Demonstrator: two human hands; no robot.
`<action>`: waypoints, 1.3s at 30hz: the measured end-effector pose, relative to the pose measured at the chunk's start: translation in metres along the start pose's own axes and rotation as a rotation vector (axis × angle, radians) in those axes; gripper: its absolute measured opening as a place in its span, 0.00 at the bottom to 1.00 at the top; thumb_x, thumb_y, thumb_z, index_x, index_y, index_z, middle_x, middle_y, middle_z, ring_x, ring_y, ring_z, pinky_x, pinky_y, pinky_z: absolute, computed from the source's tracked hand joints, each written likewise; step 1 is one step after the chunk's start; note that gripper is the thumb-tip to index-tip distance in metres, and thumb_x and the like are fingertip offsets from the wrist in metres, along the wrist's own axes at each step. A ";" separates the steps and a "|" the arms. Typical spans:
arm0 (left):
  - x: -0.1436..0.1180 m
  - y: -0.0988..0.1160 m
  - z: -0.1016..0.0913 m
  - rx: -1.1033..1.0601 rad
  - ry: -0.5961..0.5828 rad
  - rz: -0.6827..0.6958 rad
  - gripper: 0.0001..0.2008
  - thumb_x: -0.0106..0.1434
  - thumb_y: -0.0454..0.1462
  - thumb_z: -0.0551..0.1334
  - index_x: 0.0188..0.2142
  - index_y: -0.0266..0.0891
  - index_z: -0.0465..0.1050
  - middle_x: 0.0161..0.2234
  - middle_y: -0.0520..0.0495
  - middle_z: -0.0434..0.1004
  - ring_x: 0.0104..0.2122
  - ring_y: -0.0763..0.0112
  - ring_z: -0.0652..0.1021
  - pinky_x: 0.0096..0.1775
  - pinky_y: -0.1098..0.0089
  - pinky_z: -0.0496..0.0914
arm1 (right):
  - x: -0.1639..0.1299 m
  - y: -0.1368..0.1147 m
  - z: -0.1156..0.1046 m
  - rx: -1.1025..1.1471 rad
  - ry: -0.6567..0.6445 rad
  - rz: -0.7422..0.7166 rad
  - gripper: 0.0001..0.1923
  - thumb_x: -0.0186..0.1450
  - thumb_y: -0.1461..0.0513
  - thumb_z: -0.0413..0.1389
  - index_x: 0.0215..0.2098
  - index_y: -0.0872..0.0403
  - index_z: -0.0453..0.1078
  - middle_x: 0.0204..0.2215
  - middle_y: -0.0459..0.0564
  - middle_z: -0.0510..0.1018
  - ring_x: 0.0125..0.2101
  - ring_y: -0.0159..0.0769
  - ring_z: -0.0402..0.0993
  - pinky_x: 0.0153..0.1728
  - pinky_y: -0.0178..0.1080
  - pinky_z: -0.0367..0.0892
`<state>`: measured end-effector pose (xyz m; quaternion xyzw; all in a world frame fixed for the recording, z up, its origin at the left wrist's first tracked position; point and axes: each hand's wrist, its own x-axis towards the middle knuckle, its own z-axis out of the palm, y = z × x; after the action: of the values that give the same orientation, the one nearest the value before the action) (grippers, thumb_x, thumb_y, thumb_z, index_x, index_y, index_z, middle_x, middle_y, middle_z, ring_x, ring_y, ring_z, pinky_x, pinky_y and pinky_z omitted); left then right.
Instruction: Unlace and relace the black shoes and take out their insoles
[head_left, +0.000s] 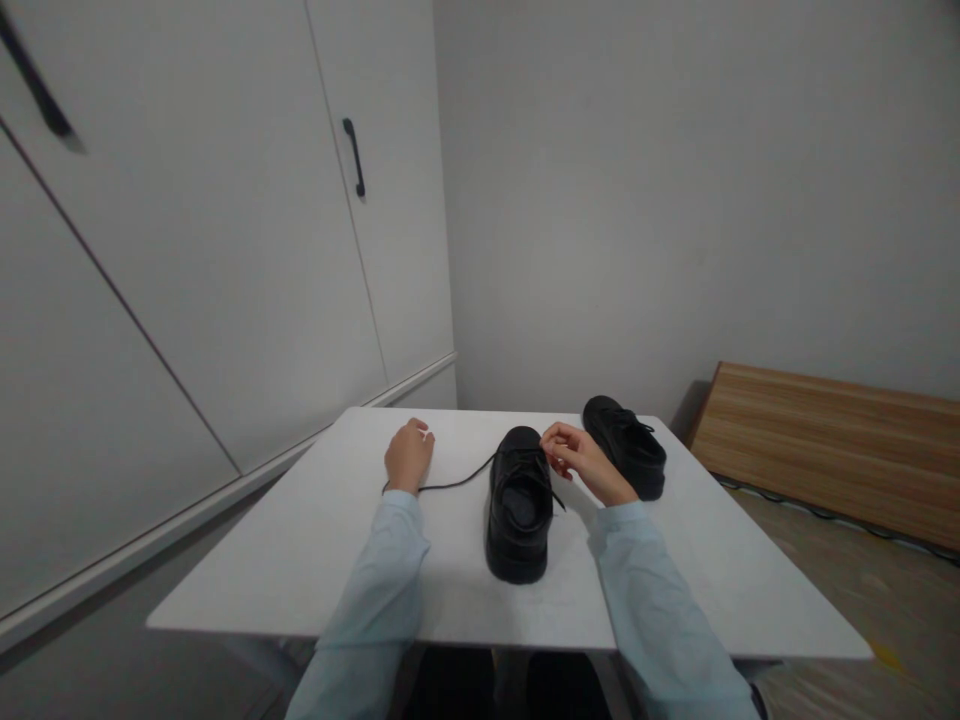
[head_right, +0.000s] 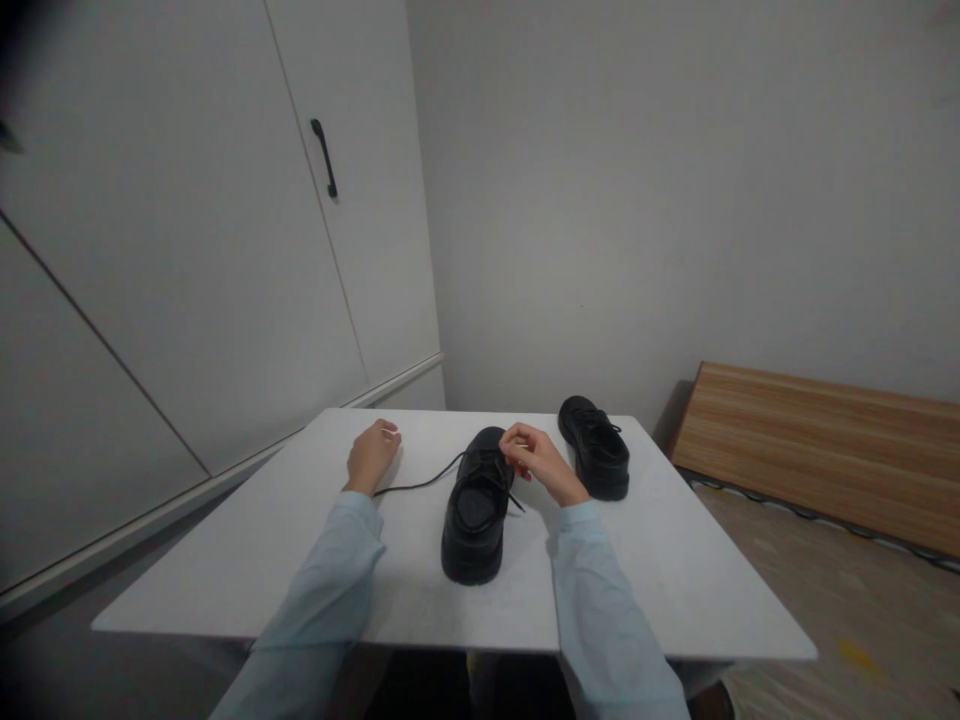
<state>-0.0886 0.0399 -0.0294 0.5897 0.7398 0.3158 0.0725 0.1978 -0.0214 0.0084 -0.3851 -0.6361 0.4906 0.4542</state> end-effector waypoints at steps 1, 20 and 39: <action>-0.002 -0.001 0.000 0.067 -0.011 -0.019 0.12 0.61 0.37 0.55 0.43 0.39 0.69 0.42 0.39 0.76 0.43 0.55 0.76 0.41 0.61 0.68 | 0.001 0.000 0.001 -0.010 0.015 -0.005 0.08 0.58 0.58 0.57 0.30 0.54 0.65 0.18 0.38 0.64 0.15 0.23 0.59 0.14 0.28 0.51; -0.007 -0.006 0.009 0.319 -0.139 0.008 0.15 0.61 0.27 0.49 0.43 0.31 0.70 0.40 0.29 0.74 0.43 0.49 0.74 0.40 0.59 0.67 | 0.004 0.002 0.005 0.002 0.196 -0.072 0.05 0.53 0.62 0.55 0.30 0.53 0.65 0.14 0.36 0.61 0.14 0.24 0.54 0.14 0.29 0.48; -0.045 0.073 0.020 -0.717 -0.136 0.658 0.09 0.63 0.40 0.57 0.38 0.38 0.73 0.38 0.45 0.75 0.36 0.70 0.76 0.37 0.70 0.73 | 0.010 0.012 0.008 -0.350 0.183 -0.243 0.12 0.60 0.58 0.58 0.41 0.49 0.77 0.37 0.50 0.78 0.35 0.37 0.70 0.34 0.37 0.63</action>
<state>-0.0051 0.0140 -0.0169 0.7492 0.3525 0.5175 0.2158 0.1876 -0.0120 -0.0018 -0.4217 -0.7092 0.2774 0.4921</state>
